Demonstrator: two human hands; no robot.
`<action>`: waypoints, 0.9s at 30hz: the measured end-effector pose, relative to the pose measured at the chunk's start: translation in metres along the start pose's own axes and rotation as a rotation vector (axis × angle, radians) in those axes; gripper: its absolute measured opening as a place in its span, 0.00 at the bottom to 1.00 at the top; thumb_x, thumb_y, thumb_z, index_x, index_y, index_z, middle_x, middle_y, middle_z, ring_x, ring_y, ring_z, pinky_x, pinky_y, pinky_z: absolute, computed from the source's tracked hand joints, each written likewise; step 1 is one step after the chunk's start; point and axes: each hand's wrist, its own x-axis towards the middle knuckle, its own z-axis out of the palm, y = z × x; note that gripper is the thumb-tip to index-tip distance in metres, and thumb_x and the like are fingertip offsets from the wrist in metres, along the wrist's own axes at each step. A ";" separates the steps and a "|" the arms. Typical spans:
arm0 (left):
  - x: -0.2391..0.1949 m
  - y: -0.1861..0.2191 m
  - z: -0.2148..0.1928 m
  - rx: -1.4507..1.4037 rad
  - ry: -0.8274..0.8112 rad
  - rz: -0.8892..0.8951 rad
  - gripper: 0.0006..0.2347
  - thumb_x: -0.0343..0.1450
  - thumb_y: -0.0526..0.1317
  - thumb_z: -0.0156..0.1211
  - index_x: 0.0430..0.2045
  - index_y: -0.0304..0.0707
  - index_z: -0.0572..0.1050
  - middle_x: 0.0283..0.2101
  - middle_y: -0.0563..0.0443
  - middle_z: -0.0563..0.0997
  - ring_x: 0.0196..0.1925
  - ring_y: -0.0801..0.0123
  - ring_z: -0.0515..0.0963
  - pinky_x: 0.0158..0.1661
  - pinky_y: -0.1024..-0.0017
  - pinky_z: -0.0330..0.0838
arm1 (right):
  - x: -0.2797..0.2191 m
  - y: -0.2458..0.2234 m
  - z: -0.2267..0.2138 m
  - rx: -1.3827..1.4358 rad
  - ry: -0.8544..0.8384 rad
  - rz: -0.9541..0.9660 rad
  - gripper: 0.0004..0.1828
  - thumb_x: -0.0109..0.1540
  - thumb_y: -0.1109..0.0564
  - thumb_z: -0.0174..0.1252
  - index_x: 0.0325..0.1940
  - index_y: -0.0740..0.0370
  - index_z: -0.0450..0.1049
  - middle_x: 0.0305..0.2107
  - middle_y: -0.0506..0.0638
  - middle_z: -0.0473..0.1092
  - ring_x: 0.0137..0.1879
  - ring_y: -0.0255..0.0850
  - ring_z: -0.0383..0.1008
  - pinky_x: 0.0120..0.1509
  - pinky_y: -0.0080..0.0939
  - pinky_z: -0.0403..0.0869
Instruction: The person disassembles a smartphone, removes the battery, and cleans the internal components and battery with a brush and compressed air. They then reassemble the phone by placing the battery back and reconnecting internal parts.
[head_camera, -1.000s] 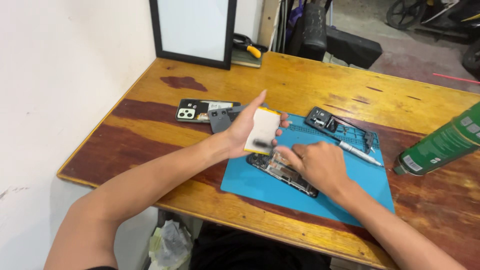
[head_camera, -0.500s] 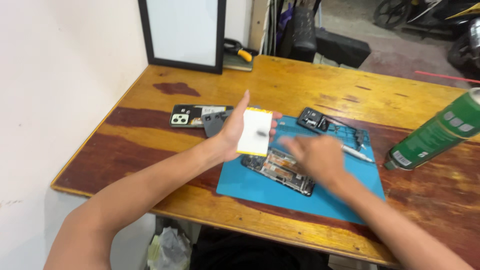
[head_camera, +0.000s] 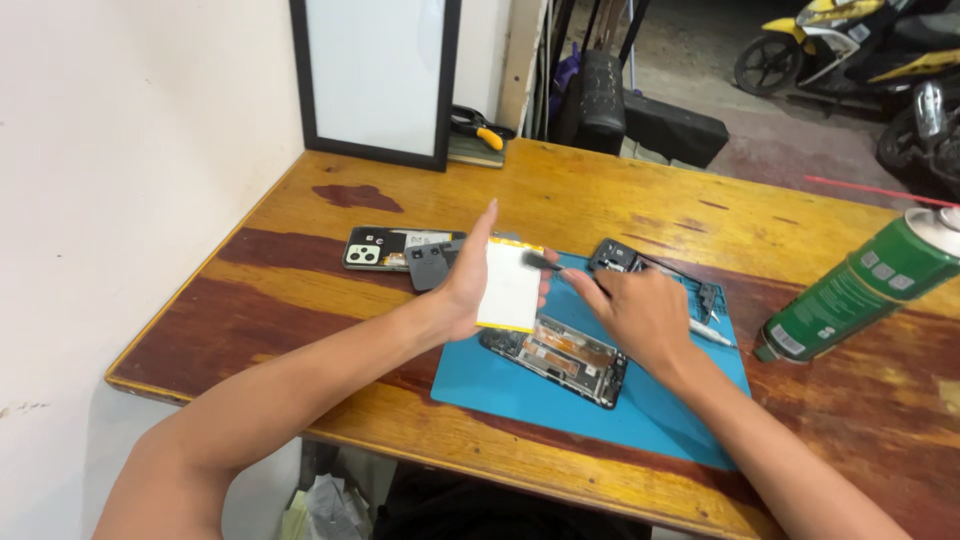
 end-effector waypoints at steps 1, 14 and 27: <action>0.001 0.002 0.000 -0.010 -0.019 0.001 0.41 0.71 0.73 0.27 0.43 0.31 0.79 0.36 0.45 0.80 0.35 0.64 0.80 0.41 0.66 0.78 | 0.000 0.000 0.000 0.065 -0.054 -0.015 0.33 0.65 0.32 0.53 0.16 0.56 0.77 0.07 0.52 0.67 0.14 0.46 0.69 0.21 0.46 0.66; -0.003 -0.002 0.001 0.089 -0.119 0.053 0.39 0.74 0.68 0.26 0.45 0.30 0.80 0.38 0.44 0.82 0.38 0.64 0.81 0.42 0.66 0.78 | -0.004 -0.019 -0.005 0.169 0.052 -0.262 0.29 0.63 0.36 0.57 0.17 0.57 0.77 0.09 0.52 0.67 0.14 0.49 0.68 0.21 0.47 0.66; 0.003 -0.004 -0.006 -0.082 -0.046 0.117 0.34 0.74 0.64 0.28 0.47 0.33 0.78 0.34 0.41 0.82 0.34 0.63 0.82 0.38 0.65 0.77 | 0.006 -0.018 -0.005 0.123 -0.051 0.116 0.31 0.66 0.37 0.55 0.19 0.61 0.80 0.08 0.55 0.67 0.13 0.48 0.66 0.22 0.48 0.64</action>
